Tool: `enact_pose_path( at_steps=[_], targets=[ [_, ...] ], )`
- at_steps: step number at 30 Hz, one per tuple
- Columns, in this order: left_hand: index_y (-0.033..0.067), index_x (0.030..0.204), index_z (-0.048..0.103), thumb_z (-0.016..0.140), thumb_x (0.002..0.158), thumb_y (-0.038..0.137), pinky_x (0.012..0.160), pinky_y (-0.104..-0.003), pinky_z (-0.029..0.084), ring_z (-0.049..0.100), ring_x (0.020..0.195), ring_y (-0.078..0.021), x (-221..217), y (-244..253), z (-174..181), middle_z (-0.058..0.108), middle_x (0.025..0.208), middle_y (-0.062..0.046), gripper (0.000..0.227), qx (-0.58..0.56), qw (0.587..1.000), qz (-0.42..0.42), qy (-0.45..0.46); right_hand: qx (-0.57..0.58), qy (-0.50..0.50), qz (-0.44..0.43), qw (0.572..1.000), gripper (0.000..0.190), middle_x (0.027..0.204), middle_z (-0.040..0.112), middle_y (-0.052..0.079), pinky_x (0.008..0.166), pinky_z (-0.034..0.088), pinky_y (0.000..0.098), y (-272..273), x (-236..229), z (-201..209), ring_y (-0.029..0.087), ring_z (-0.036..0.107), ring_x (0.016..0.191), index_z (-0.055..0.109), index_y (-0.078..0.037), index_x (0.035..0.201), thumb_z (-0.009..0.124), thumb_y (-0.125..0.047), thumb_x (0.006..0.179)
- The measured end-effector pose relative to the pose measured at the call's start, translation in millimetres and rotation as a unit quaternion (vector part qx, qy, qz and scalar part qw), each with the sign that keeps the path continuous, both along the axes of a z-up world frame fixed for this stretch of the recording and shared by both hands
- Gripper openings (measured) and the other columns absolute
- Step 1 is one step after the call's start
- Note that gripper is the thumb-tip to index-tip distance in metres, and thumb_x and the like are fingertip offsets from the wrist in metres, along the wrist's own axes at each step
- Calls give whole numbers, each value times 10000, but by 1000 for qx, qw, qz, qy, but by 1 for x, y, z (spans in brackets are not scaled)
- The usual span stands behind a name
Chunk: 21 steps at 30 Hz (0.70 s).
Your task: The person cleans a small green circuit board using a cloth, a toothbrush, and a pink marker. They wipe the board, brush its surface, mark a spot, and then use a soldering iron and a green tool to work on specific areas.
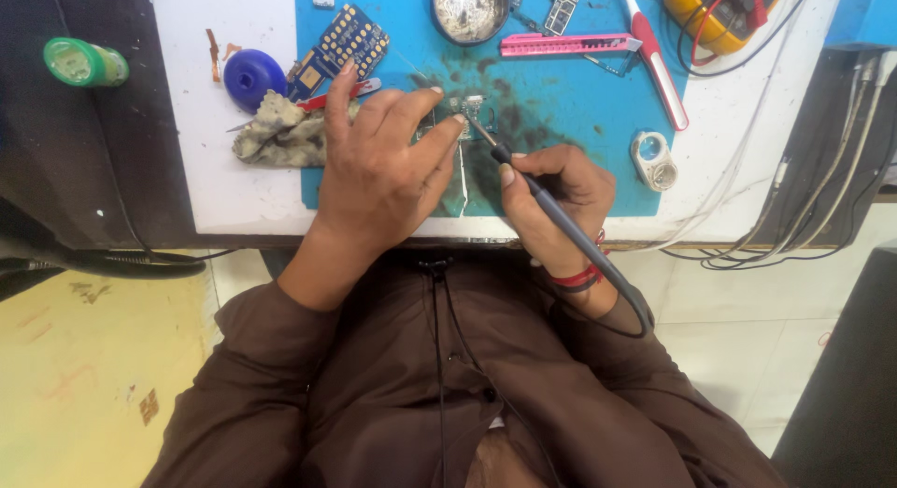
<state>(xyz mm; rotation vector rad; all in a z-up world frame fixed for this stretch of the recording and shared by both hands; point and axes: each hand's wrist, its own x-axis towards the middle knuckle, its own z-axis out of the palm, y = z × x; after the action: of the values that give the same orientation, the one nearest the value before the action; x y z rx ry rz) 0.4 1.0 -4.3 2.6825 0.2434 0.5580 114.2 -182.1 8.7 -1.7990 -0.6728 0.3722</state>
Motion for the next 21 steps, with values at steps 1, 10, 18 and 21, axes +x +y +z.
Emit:
enact_pose_path(
  at_steps=[1,10,18,21],
  targets=[
    [152,1190,767,761,960,208,1268,-549,204,576,1209,-245,0,0,0,638,1331,-52,237,2,1000,0,0,1,-7,3,1000,103,827,676,42,645,447,218,0,0,0,50,577,715,669,23,962,766,32,931],
    [155,1228,766,783,980,209,1264,-560,212,588,1204,-243,1,1,1,640,1326,-55,254,0,1000,-7,-2,12,-4,4,1000,99,838,677,40,655,454,217,-2,0,-3,49,584,730,671,19,979,762,32,940],
    [153,1225,766,786,978,216,1262,-559,220,587,1205,-250,1,0,1,639,1322,-60,255,-8,1000,-5,-4,14,18,-3,1000,95,836,701,32,650,462,206,0,0,-2,39,594,725,675,20,987,762,16,950],
    [151,1227,766,788,976,217,1262,-561,223,586,1201,-252,2,1,2,639,1319,-62,260,-9,1000,-7,-3,8,11,-7,1000,92,821,691,36,637,448,206,1,0,-3,38,581,713,684,20,980,769,24,944]
  ],
)
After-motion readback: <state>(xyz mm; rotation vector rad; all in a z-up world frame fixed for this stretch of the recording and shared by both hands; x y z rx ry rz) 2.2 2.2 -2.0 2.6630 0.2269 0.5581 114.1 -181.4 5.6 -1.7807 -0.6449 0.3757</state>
